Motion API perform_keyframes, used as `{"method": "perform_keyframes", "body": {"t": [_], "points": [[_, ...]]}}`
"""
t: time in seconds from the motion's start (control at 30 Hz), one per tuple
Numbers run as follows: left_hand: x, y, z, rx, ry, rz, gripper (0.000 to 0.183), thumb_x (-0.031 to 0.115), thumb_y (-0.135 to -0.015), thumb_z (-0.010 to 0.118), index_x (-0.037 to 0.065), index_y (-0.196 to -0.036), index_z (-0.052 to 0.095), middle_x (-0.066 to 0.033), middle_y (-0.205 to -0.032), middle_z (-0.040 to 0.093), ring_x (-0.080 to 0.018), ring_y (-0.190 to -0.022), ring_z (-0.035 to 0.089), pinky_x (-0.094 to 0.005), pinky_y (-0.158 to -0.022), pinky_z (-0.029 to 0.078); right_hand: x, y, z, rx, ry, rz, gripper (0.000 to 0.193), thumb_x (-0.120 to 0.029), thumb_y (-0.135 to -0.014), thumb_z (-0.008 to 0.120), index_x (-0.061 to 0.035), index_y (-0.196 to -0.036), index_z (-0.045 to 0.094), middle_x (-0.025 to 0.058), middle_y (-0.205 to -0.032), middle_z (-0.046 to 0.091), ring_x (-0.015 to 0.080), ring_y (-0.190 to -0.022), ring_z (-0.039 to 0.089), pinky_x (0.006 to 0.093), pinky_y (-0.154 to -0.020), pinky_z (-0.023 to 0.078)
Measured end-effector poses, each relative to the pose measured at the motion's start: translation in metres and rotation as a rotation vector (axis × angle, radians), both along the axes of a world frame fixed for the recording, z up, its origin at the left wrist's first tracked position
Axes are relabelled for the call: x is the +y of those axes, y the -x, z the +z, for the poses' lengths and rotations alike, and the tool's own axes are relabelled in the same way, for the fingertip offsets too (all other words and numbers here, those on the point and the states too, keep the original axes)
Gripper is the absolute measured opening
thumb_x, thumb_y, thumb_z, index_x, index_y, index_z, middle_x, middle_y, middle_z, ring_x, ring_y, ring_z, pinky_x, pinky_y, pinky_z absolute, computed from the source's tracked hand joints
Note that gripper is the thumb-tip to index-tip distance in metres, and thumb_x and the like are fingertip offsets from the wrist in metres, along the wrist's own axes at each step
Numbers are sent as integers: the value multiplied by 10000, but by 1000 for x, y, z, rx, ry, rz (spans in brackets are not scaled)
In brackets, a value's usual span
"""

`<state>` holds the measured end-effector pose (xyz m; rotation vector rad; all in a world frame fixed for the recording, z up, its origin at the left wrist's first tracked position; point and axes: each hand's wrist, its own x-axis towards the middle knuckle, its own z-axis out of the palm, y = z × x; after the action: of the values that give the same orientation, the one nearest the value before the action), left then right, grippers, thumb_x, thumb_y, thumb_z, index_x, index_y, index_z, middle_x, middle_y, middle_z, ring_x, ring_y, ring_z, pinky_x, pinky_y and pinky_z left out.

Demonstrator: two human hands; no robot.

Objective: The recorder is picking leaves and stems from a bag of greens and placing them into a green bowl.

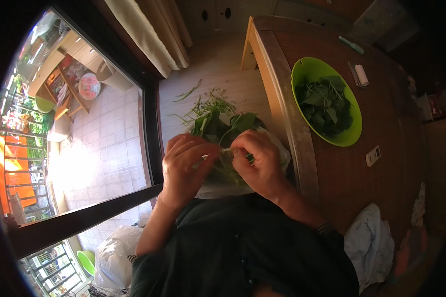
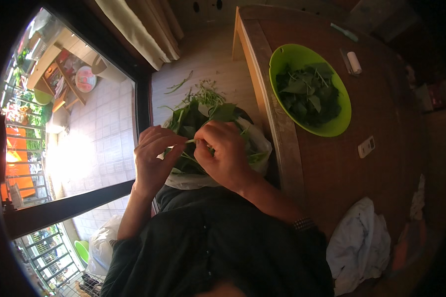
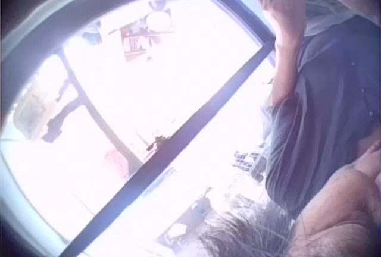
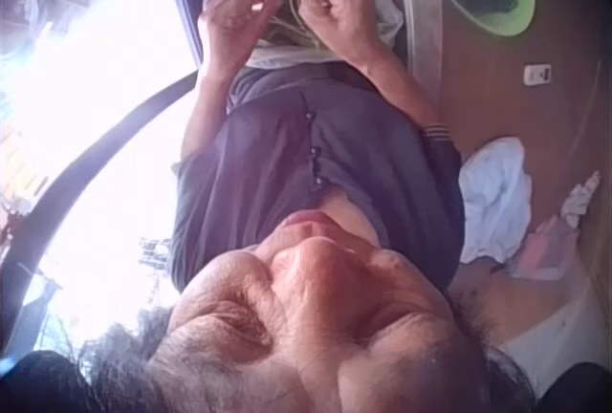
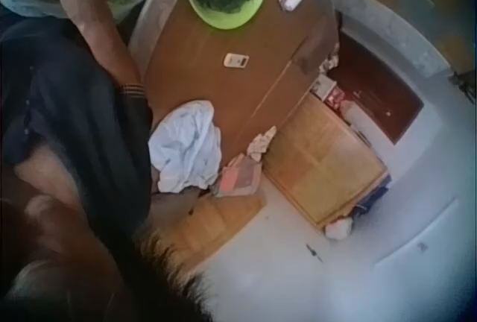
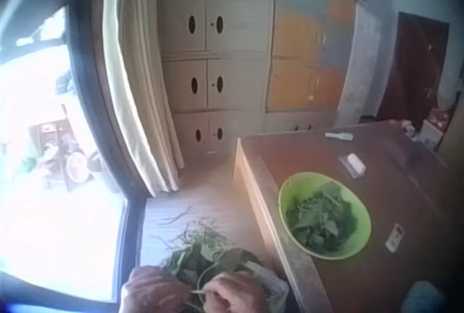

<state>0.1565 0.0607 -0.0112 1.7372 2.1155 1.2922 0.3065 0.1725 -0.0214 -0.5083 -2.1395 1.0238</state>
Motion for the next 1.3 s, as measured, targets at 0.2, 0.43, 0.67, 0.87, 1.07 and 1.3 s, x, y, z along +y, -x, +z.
{"method": "perform_keyframes", "body": {"t": [0.2,0.43,0.67,0.87,1.07,1.3], "points": [[-2,-7,-5,-359,170,-19,72,16,-787,746,49,-848,726,-46,-844,712,-156,-814,663,-301,-804,503,0,2,1,30,118,12,83,-2,-783,616,-56,-833,578,70,-780,579,267,-746,575,376,-720,428],[-4,-4,-12,-928,187,-41,89,49,-889,687,0,-963,676,-73,-884,721,-125,-815,663,-258,-794,514,-2,2,-1,61,-3,43,88,-6,-803,623,-61,-864,594,61,-797,589,269,-739,578,366,-700,433],[-4,24,-21,-1253,-157,27,108,69,-937,628,1,-1013,663,-107,-895,710,-165,-841,666,-300,-844,508,0,-13,-6,-42,185,25,84,24,-812,624,-28,-874,600,71,-799,581,216,-714,573,324,-664,444],[-12,49,-19,-1260,-316,266,169,128,-948,632,8,-1065,655,-109,-881,698,-173,-818,653,-299,-824,513,21,-22,5,-93,252,0,63,38,-905,574,18,-944,619,54,-870,617,106,-781,583,251,-719,477],[-11,30,-31,-1372,-236,129,171,132,-960,615,3,-1068,644,-110,-893,701,-166,-818,655,-296,-820,515,54,22,37,24,-10,53,67,38,-870,599,12,-928,620,78,-845,606,162,-783,598,286,-697,486],[-14,16,-29,-1344,-125,14,144,116,-957,614,4,-1041,650,-105,-901,707,-152,-827,654,-284,-825,503,100,88,38,189,-41,105,117,-18,-864,631,-8,-976,662,105,-897,639,215,-832,645,322,-705,521]]}}
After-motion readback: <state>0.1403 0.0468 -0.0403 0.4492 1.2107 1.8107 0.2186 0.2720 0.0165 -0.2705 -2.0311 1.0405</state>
